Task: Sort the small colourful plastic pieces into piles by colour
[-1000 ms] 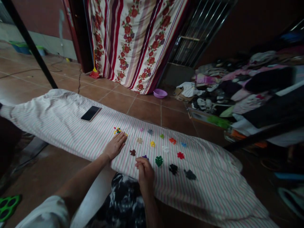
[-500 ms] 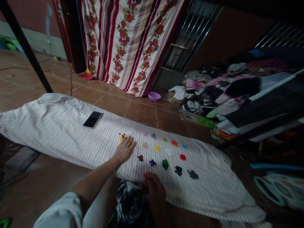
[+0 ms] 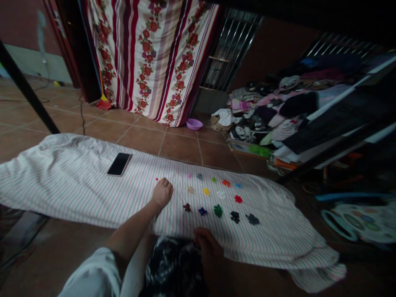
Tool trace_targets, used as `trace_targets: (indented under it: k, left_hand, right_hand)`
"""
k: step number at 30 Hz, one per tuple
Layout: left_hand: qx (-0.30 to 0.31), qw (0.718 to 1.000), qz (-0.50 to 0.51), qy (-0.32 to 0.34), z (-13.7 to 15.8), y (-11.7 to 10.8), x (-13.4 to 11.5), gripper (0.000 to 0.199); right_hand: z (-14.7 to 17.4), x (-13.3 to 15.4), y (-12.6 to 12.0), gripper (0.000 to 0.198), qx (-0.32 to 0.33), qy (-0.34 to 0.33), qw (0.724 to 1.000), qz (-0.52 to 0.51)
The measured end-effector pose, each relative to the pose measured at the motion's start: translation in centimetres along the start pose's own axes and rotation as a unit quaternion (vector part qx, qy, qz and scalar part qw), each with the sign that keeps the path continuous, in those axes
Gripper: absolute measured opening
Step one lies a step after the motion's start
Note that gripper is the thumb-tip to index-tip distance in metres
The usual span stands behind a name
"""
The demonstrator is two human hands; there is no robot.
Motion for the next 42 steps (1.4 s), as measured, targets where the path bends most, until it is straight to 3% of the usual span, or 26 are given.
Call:
trace_targets:
  k: [9, 15, 17, 20, 25, 30, 34, 39, 42]
  left_hand:
    - [-0.082, 0.996, 0.047, 0.004, 3.8, -1.3, 2.0, 0.034]
    - [-0.110, 0.985, 0.011, -0.130, 6.2, -0.9, 3.4, 0.045]
    - [-0.113, 0.977, -0.008, -0.178, 7.0, -0.8, 3.7, 0.049]
    - [-0.097, 0.975, -0.027, -0.196, 7.5, -0.6, 3.8, 0.050]
    - [-0.050, 0.979, -0.041, -0.193, 7.1, -0.7, 3.5, 0.047]
    - [-0.047, 0.979, -0.041, -0.192, 6.9, -1.4, 3.1, 0.045]
    - [-0.045, 0.978, -0.053, -0.199, 6.8, -1.6, 3.0, 0.044]
    - [0.005, 0.976, -0.044, -0.213, 6.7, -1.0, 3.2, 0.043]
    - [-0.019, 0.977, -0.041, -0.208, 6.8, -1.0, 3.3, 0.042]
  right_hand:
    - [-0.6, 0.8, 3.5, 0.026, 0.035, 0.014, 0.999, -0.009]
    - [-3.1, -0.6, 6.9, 0.029, 0.058, -0.006, 0.998, 0.002]
    - [-4.9, -0.5, 8.1, 0.029, 0.072, -0.039, 0.996, 0.018]
    - [-8.2, 0.5, 10.5, 0.029, 0.113, -0.108, 0.987, 0.047]
    - [-13.0, 2.6, 15.5, 0.021, 0.170, -0.173, 0.952, 0.189]
    - [-15.0, 3.3, 19.8, 0.022, 0.222, -0.148, 0.890, 0.370]
    - [-15.5, 3.5, 21.4, 0.025, 0.241, -0.124, 0.848, 0.456]
    - [-16.0, 3.4, 22.3, 0.023, 0.243, -0.122, 0.831, 0.485]
    - [-16.4, 3.0, 22.8, 0.023, 0.250, -0.125, 0.825, 0.491]
Point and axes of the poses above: each hand's wrist, its own z-axis away from the middle knuckle, its own y-axis out of the palm, x = y × z, the point moved 5 cm from there along -z, towards the middle knuckle, and after that the axes turned 3 degrees about -y, right-handed, at the moved point
